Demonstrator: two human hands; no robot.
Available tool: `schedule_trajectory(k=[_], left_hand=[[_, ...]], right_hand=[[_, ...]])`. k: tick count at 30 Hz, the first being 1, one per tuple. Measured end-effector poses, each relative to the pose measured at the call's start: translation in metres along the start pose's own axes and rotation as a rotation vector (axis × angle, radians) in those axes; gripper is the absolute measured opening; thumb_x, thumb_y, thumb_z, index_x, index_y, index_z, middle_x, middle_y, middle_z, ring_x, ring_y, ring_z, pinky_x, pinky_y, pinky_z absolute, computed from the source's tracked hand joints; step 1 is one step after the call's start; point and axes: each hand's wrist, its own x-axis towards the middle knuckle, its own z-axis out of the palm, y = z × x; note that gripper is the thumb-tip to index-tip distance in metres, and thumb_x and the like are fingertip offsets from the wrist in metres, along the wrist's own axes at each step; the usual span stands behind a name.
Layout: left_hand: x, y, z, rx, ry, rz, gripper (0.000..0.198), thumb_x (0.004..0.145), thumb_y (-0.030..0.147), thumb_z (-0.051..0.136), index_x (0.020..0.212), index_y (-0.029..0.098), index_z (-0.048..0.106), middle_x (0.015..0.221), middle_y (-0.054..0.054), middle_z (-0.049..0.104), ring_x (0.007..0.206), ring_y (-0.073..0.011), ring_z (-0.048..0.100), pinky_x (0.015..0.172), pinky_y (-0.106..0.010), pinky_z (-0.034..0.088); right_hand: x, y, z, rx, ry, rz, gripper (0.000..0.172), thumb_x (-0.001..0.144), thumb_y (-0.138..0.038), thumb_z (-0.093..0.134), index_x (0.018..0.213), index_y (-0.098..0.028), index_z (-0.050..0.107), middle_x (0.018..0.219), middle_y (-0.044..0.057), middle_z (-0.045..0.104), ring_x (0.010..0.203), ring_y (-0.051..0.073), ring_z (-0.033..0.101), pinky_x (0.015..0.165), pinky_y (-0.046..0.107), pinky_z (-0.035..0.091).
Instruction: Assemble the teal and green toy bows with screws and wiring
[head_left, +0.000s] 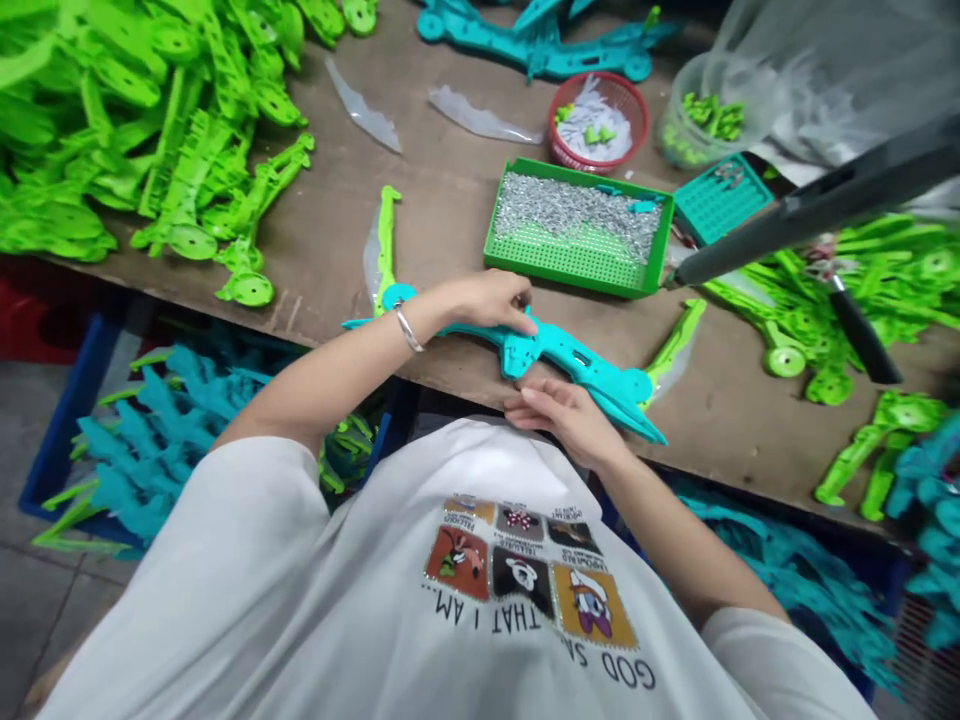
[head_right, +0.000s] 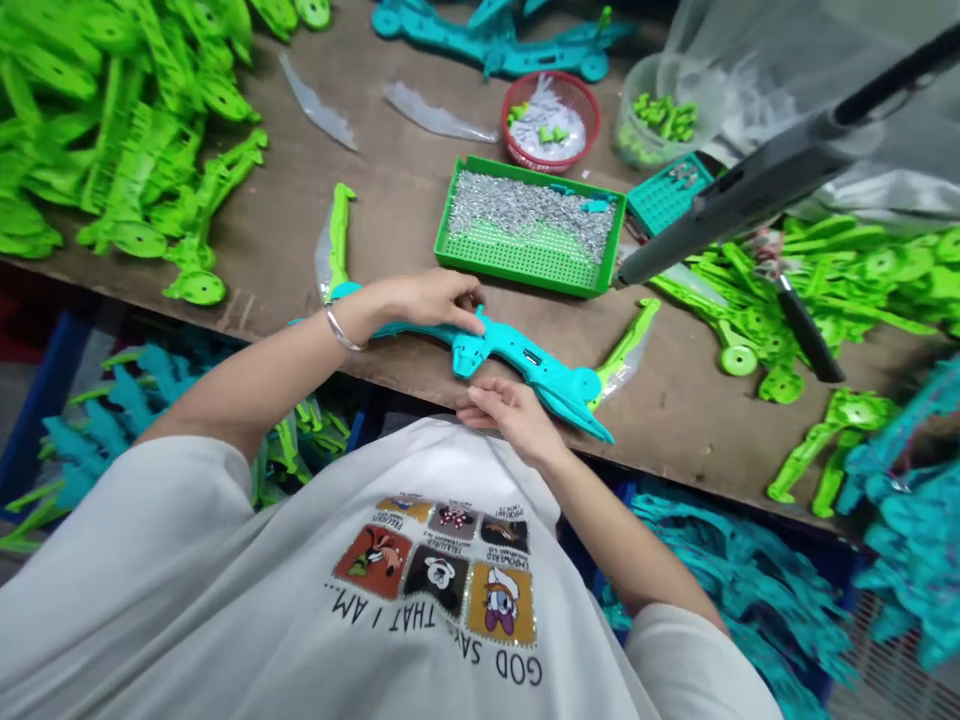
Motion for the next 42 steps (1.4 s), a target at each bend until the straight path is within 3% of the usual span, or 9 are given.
schedule_trajectory(k=[5, 15, 20, 24, 28, 33, 37, 39, 42], left_hand=[[0.01, -0.011, 0.001, -0.073, -0.069, 0.026, 0.06, 0.064, 0.044, 0.083, 0.114, 0.014, 0.07, 0.096, -0.006, 0.073, 0.087, -0.0197, 0.064, 0.076, -0.026, 0.045], [0.004, -0.012, -0.006, -0.117, -0.146, 0.119, 0.065, 0.071, 0.051, 0.075, 0.122, 0.013, 0.064, 0.091, -0.005, 0.067, 0.082, -0.0183, 0.061, 0.073, -0.027, 0.046], [0.027, 0.033, 0.001, 0.22, -0.144, 0.124, 0.052, 0.093, 0.053, 0.049, 0.119, 0.013, 0.068, 0.114, -0.013, 0.073, 0.1, -0.0241, 0.067, 0.085, -0.03, 0.047], [0.056, 0.088, 0.038, 0.434, -0.153, 0.065, 0.064, 0.105, 0.048, 0.026, 0.106, 0.007, 0.076, 0.111, -0.023, 0.075, 0.108, -0.0325, 0.07, 0.088, -0.035, 0.048], [0.066, 0.105, 0.07, 0.495, -0.093, 0.005, 0.068, 0.105, 0.051, 0.025, 0.108, 0.006, 0.077, 0.112, -0.026, 0.074, 0.109, -0.0361, 0.071, 0.086, -0.038, 0.051], [0.061, 0.096, 0.073, 0.55, -0.031, -0.064, 0.069, 0.105, 0.053, 0.025, 0.107, 0.009, 0.078, 0.111, -0.023, 0.075, 0.108, -0.035, 0.072, 0.09, -0.04, 0.053], [0.057, 0.096, 0.07, 0.559, -0.032, -0.065, 0.068, 0.104, 0.054, 0.027, 0.105, 0.01, 0.079, 0.109, -0.022, 0.076, 0.108, -0.034, 0.072, 0.089, -0.04, 0.053], [0.056, 0.099, 0.069, 0.561, -0.032, -0.054, 0.069, 0.104, 0.054, 0.026, 0.102, 0.01, 0.079, 0.107, -0.022, 0.076, 0.105, -0.0346, 0.072, 0.087, -0.04, 0.053], [0.057, 0.101, 0.068, 0.542, -0.036, -0.025, 0.071, 0.104, 0.055, 0.024, 0.096, 0.011, 0.079, 0.101, -0.022, 0.076, 0.1, -0.0363, 0.072, 0.082, -0.042, 0.051]], right_hand=[[0.018, 0.019, 0.024, 0.546, 0.119, -0.136, 0.042, 0.053, -0.04, 0.098, 0.079, -0.02, 0.071, 0.087, -0.001, 0.078, 0.09, 0.015, 0.075, 0.096, 0.03, 0.058], [0.041, 0.016, 0.046, 0.651, 0.198, -0.229, 0.051, 0.051, -0.044, 0.097, 0.086, -0.019, 0.071, 0.081, -0.002, 0.074, 0.078, 0.013, 0.071, 0.091, 0.036, 0.062], [0.047, 0.017, 0.045, 0.653, 0.211, -0.233, 0.052, 0.05, -0.044, 0.097, 0.083, -0.017, 0.066, 0.075, -0.001, 0.071, 0.071, 0.014, 0.07, 0.091, 0.04, 0.064], [0.05, 0.014, 0.05, 0.671, 0.246, -0.274, 0.046, 0.053, -0.038, 0.095, 0.082, -0.018, 0.065, 0.082, 0.001, 0.072, 0.084, 0.016, 0.071, 0.095, 0.042, 0.063], [0.044, 0.009, 0.047, 0.655, 0.196, -0.323, 0.048, 0.057, -0.036, 0.092, 0.096, -0.021, 0.069, 0.107, 0.003, 0.075, 0.1, 0.021, 0.071, 0.093, 0.041, 0.064], [-0.009, 0.0, -0.015, 0.299, 0.048, -0.209, 0.042, 0.064, -0.045, 0.088, 0.091, -0.017, 0.072, 0.085, 0.005, 0.076, 0.075, 0.017, 0.073, 0.075, 0.032, 0.064], [-0.044, -0.007, -0.098, 0.213, 0.834, -0.618, 0.046, 0.058, -0.041, 0.094, 0.088, -0.023, 0.065, 0.082, -0.003, 0.071, 0.075, 0.01, 0.068, 0.072, 0.023, 0.059], [-0.044, -0.01, -0.123, 0.235, 0.742, -0.451, 0.055, 0.05, -0.044, 0.097, 0.088, -0.022, 0.065, 0.08, -0.002, 0.071, 0.073, 0.012, 0.068, 0.07, 0.025, 0.059], [-0.031, -0.013, -0.126, 0.274, 0.344, -0.171, 0.057, 0.042, -0.046, 0.099, 0.08, -0.017, 0.069, 0.075, 0.002, 0.072, 0.066, 0.013, 0.066, 0.064, 0.028, 0.057]])
